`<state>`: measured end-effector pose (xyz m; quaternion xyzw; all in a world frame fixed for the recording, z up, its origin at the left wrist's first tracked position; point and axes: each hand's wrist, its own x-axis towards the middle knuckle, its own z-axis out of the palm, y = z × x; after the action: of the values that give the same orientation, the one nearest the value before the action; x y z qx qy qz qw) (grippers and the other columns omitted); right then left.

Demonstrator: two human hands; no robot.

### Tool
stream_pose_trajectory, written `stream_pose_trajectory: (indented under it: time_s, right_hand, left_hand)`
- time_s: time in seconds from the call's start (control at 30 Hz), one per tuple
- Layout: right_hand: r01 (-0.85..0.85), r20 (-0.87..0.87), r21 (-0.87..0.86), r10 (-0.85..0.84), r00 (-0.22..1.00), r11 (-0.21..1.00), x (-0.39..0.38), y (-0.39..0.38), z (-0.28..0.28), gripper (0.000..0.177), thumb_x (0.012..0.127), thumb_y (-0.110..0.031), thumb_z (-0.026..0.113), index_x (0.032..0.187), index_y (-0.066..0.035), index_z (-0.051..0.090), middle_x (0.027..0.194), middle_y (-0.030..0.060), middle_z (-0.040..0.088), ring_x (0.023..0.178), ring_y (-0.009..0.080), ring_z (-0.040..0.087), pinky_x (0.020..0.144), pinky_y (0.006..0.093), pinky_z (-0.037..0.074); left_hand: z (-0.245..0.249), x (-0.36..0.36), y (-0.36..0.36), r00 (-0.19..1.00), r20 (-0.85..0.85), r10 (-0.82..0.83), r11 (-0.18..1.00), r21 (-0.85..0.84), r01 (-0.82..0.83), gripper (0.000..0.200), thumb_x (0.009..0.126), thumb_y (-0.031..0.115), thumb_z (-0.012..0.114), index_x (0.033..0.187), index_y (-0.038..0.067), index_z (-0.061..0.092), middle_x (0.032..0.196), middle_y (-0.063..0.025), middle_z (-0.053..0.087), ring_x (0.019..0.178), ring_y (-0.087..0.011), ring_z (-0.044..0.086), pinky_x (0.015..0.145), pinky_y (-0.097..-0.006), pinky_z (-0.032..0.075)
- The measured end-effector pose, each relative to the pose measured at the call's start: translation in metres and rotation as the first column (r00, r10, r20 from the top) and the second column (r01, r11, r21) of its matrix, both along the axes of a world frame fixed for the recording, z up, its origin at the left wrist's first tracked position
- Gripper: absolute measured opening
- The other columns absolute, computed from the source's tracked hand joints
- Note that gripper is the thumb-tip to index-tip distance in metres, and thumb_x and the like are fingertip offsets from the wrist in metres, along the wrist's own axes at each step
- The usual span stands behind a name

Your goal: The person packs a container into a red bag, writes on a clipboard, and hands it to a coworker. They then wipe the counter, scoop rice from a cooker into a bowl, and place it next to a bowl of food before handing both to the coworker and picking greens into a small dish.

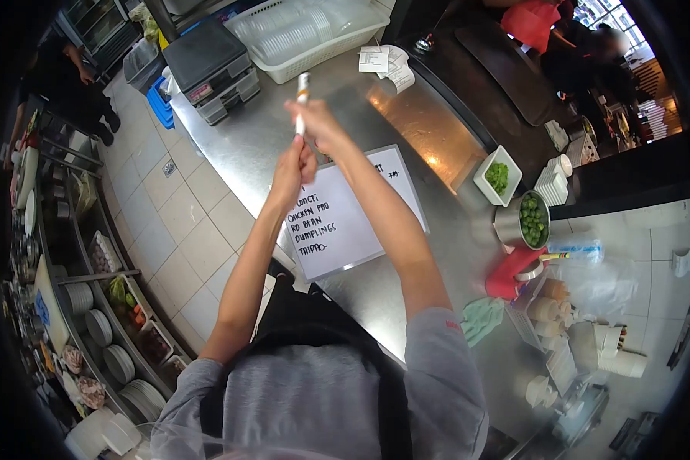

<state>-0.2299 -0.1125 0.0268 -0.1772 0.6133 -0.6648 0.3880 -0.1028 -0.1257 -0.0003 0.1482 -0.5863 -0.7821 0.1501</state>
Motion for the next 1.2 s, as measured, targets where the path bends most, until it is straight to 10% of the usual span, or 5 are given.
stream_pose_trajectory:
  time_s: [0.13, 0.3, 0.5, 0.77, 1.2]
  right_hand:
    - [0.086, 0.123, -0.077, -0.076, 0.989, 0.993, -0.082, 0.002, -0.002, 0.027, 0.083, -0.026, 0.062, 0.065, -0.011, 0.048, 0.055, -0.0028, 0.044, 0.043, 0.0072, 0.041, 0.038, 0.0227, 0.032]
    - [-0.181, 0.09, -0.081, 0.188, 0.978, 0.98, -0.046, 0.019, -0.028, 0.03, 0.088, -0.03, 0.056, 0.084, -0.001, 0.06, 0.064, 0.0014, 0.055, 0.048, 0.0058, 0.047, 0.044, 0.0182, 0.038]
    - [0.024, -0.08, -0.141, -0.036, 0.996, 0.99, 0.013, 0.072, -0.089, 0.006, 0.081, -0.007, 0.062, 0.083, -0.004, 0.058, 0.08, 0.0048, 0.058, 0.056, 0.0109, 0.055, 0.048, 0.0217, 0.044]
    - [0.178, -0.461, -0.151, -0.229, 0.858, 0.972, 0.017, 0.077, -0.113, 0.033, 0.072, 0.001, 0.068, 0.064, -0.01, 0.038, 0.057, -0.0045, 0.044, 0.051, 0.0028, 0.043, 0.043, 0.0181, 0.032]
    - [0.141, -0.485, -0.087, -0.165, 0.859, 0.986, 0.021, 0.076, -0.117, 0.032, 0.069, 0.006, 0.061, 0.06, -0.009, 0.035, 0.06, -0.0033, 0.041, 0.056, 0.0043, 0.038, 0.052, 0.0202, 0.032]
  left_hand:
    - [0.008, 0.06, 0.045, 0.998, 0.063, -0.015, 0.999, 0.042, 0.013, 0.039, 0.096, 0.037, 0.028, 0.071, 0.009, 0.039, 0.05, 0.0008, 0.034, 0.046, -0.0086, 0.031, 0.046, -0.0243, 0.027]
    - [-0.058, 0.155, 0.051, 0.998, -0.063, 0.023, 0.552, -0.831, -0.065, 0.029, 0.072, 0.019, 0.069, 0.084, 0.001, 0.049, 0.102, -0.0171, 0.052, 0.091, -0.0309, 0.05, 0.077, -0.0377, 0.04]
    - [-0.129, 0.189, 0.072, 0.991, -0.11, -0.074, 0.541, -0.839, -0.053, 0.038, 0.061, 0.011, 0.078, 0.073, 0.007, 0.042, 0.104, -0.0148, 0.054, 0.101, -0.032, 0.052, 0.082, -0.041, 0.042]
    - [-0.137, 0.185, 0.093, 0.98, -0.197, -0.017, 0.558, -0.816, -0.154, 0.051, 0.058, 0.009, 0.081, 0.083, 0.01, 0.037, 0.101, -0.0102, 0.053, 0.099, -0.0271, 0.054, 0.078, -0.0396, 0.043]
    - [-0.143, 0.186, 0.094, 0.978, -0.209, -0.008, 0.562, -0.81, -0.169, 0.051, 0.055, 0.011, 0.082, 0.08, 0.009, 0.038, 0.099, -0.0092, 0.054, 0.098, -0.0256, 0.055, 0.078, -0.0398, 0.044]
